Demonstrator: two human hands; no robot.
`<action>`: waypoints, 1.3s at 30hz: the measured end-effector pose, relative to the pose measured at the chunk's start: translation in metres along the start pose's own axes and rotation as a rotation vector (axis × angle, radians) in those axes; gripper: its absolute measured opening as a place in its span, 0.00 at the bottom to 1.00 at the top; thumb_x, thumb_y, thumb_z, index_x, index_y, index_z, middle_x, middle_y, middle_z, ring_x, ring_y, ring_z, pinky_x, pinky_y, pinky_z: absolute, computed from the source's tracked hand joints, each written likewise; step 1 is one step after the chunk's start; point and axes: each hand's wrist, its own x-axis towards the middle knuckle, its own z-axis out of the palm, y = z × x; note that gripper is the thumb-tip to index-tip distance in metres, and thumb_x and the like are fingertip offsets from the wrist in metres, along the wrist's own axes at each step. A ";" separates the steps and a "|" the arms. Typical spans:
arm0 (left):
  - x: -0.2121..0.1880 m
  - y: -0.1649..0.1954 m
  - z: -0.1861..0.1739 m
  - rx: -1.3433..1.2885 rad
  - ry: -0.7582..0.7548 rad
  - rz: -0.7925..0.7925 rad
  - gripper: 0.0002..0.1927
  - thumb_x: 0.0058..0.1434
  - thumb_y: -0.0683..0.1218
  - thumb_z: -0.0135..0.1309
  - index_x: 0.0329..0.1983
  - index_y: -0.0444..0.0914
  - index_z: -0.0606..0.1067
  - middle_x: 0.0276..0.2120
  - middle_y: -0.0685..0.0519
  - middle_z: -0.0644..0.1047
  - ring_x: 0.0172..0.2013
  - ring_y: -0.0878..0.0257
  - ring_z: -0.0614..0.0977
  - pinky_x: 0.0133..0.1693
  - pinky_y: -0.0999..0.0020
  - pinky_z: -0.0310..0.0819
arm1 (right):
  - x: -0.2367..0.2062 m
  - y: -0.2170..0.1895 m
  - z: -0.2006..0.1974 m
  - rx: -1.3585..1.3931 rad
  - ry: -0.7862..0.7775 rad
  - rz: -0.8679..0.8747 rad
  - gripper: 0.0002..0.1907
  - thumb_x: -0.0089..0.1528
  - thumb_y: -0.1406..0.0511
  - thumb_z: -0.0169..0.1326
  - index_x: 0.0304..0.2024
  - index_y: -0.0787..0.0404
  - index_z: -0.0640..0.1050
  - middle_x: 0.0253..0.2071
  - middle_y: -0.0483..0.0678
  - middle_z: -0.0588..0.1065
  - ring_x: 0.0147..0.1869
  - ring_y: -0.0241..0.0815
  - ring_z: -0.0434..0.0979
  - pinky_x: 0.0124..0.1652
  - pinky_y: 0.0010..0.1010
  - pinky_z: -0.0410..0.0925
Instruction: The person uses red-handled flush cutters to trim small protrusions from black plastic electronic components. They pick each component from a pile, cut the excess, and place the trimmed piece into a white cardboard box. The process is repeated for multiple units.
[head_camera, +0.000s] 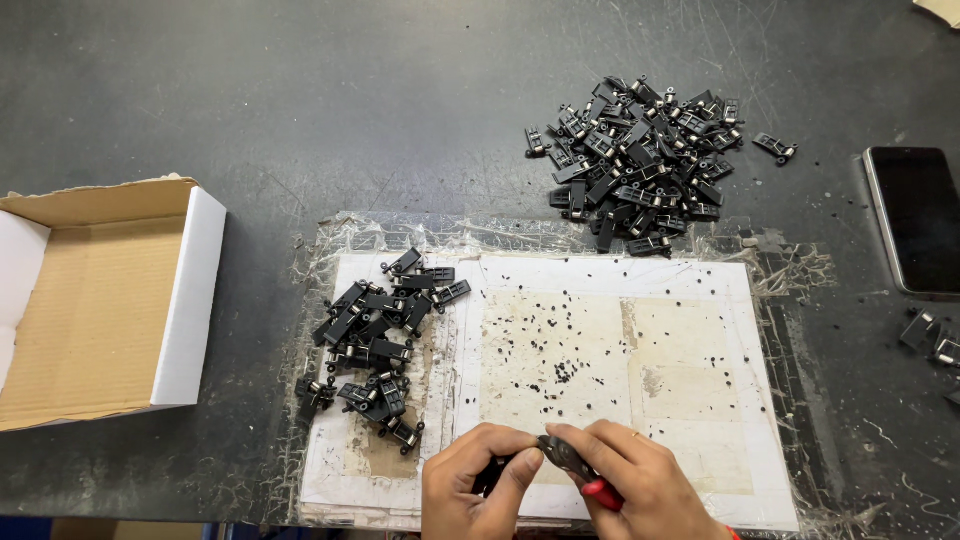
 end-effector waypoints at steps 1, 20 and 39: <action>0.000 -0.002 0.001 -0.007 0.010 -0.009 0.02 0.56 0.38 0.64 0.32 0.33 0.83 0.25 0.53 0.83 0.24 0.72 0.78 0.26 0.77 0.69 | 0.001 0.000 -0.001 0.002 -0.016 0.024 0.34 0.47 0.76 0.55 0.58 0.56 0.79 0.36 0.49 0.77 0.36 0.46 0.82 0.37 0.35 0.74; -0.007 -0.007 0.014 0.016 0.191 0.214 0.05 0.57 0.37 0.65 0.37 0.34 0.82 0.32 0.49 0.86 0.33 0.68 0.86 0.36 0.75 0.79 | 0.003 -0.014 -0.005 0.073 -0.136 0.096 0.37 0.58 0.62 0.64 0.70 0.54 0.69 0.55 0.51 0.73 0.57 0.46 0.73 0.52 0.36 0.70; -0.007 -0.028 0.012 -0.293 0.154 -0.164 0.06 0.58 0.38 0.65 0.38 0.30 0.84 0.28 0.46 0.85 0.23 0.67 0.79 0.26 0.75 0.73 | -0.005 0.022 -0.025 0.347 -0.266 0.136 0.26 0.61 0.63 0.65 0.61 0.64 0.78 0.51 0.54 0.76 0.57 0.51 0.75 0.56 0.40 0.67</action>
